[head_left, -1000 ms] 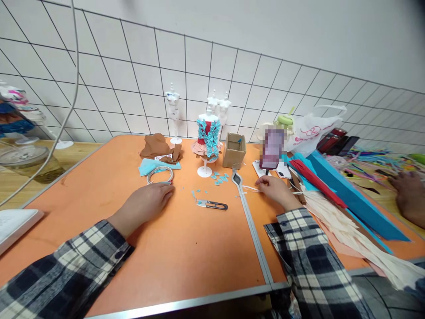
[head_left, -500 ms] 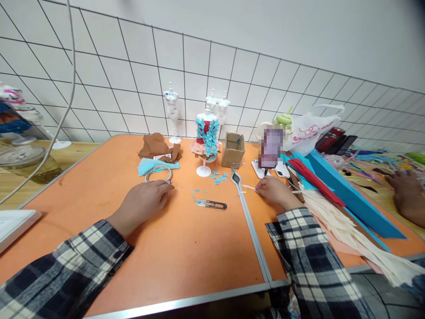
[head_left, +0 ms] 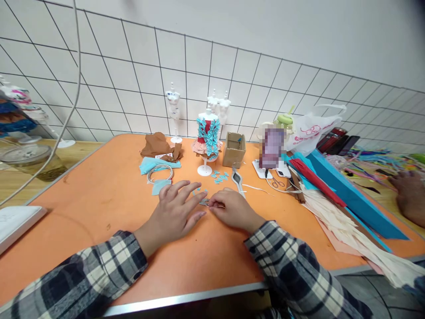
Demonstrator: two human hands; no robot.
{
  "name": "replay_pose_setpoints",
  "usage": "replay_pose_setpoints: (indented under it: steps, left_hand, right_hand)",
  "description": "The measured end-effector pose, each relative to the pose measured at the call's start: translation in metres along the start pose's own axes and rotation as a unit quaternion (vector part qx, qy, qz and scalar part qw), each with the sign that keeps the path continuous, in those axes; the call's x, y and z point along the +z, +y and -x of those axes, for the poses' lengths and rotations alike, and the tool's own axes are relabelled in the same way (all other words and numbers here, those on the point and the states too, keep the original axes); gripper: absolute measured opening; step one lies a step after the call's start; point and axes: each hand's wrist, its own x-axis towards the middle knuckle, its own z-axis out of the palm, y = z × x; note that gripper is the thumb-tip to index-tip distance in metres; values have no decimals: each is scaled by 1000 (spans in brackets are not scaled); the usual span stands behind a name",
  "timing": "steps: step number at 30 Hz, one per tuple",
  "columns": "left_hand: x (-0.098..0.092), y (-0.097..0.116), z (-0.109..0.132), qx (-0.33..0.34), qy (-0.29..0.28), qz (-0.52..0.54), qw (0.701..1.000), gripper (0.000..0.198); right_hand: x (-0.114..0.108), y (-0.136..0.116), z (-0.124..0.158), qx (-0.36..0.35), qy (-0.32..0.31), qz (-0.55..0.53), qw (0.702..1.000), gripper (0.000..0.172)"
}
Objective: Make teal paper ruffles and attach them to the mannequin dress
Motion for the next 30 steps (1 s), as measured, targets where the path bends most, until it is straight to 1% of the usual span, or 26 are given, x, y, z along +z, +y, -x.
replay_pose_setpoints:
  steps: [2, 4, 7, 8, 10, 12, 14, 16, 18, 21, 23, 25, 26, 28, 30]
  left_hand:
    - [3, 7, -1, 5, -15, -21, 1000, 27]
    - [4, 8, -2, 18, -30, -26, 999, 20]
    - [3, 6, -3, 22, -50, 1, 999, 23]
    - [3, 4, -3, 11, -60, 21, 998, 24]
    - [3, -1, -3, -35, -76, 73, 994, 22]
    - [5, -8, -4, -97, -75, 142, 982, 21]
    - [7, -16, -5, -150, -62, 216, 963, 23]
    - [9, -22, -6, -173, -62, 268, 946, 25]
    - [11, -23, -6, -173, -75, 286, 939, 25]
    - [14, -18, -6, -148, -93, 294, 940, 22]
    - [15, -15, -6, -124, -100, 308, 938, 22]
    - [17, -13, -5, -110, -108, 330, 931, 24]
    - [19, -13, -5, -111, -112, 343, 926, 24]
    - [21, -14, -4, -123, -120, 376, 910, 24]
    - [22, -16, -3, -147, -136, 427, 882, 24]
  right_hand:
    - [8, -10, -1, -25, 1, 20, 999, 8]
    - [10, -14, -1, -29, 6, 20, 999, 7]
    - [11, -14, 0, -9, 19, -6, 1000, 8]
    - [11, -13, 0, 5, 25, -22, 999, 10]
    - [9, -8, 0, 38, 37, -59, 997, 22]
    - [6, -2, 0, 59, 51, -83, 993, 35]
    - [0, 5, 1, 59, 76, -80, 992, 38]
    - [-4, 9, 1, 40, 109, -60, 991, 36]
    - [-5, 7, 1, 6, 127, -40, 991, 34]
    - [2, -5, 0, -50, 101, -25, 993, 32]
    - [9, -12, -1, -50, 84, -20, 995, 24]
    - [14, -15, -2, -30, 88, -16, 996, 11]
    - [16, -15, -2, -22, 93, -16, 995, 7]
    - [16, -14, -1, -23, 95, -18, 995, 7]
    - [15, -12, -1, -34, 93, -23, 995, 8]
